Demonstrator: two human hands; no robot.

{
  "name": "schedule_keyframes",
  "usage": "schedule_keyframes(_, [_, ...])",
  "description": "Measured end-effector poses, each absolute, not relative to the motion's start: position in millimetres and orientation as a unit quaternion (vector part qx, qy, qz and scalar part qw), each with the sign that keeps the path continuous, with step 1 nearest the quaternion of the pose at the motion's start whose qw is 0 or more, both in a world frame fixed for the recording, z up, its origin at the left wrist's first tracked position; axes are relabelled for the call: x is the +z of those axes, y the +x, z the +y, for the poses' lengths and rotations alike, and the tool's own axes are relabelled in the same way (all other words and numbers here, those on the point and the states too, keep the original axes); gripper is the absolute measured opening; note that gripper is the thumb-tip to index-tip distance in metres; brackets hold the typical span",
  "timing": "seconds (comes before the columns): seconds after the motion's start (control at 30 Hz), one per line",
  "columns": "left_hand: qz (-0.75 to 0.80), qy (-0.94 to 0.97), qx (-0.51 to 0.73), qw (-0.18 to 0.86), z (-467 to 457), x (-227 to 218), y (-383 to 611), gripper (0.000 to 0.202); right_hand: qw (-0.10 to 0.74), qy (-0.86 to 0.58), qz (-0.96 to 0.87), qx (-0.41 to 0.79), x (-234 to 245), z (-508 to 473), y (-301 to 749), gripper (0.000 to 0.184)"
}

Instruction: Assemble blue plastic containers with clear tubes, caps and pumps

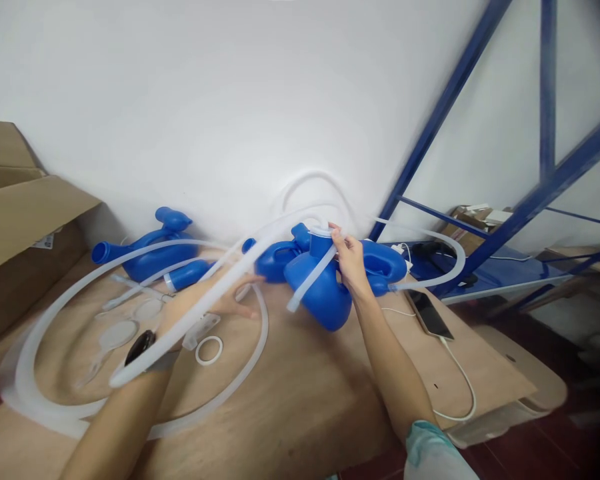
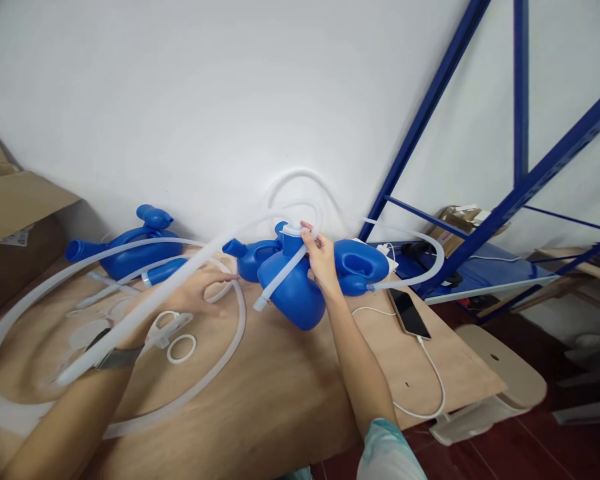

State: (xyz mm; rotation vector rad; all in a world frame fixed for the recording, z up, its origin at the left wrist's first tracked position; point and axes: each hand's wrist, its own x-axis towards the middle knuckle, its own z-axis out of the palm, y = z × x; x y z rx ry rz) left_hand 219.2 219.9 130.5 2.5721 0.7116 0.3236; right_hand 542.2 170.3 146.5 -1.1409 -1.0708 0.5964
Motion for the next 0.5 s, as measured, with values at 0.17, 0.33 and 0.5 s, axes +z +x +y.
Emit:
schedule_keyframes(0.17, [0.145,0.882,0.02,0.448,215,141,218,0.111,0.686,-0.508,-0.479,0.206,158,160,567,0.068])
schedule_keyframes(0.33, [0.204,0.79,0.187,0.547,207,172,207,0.109,0.67,-0.52,-0.507,0.153,166,147,596,0.061])
schedule_keyframes(0.5, [0.4,0.777,0.179,0.452,212,175,187,0.09,0.582,-0.57,-0.554,0.17,157,150,601,0.063])
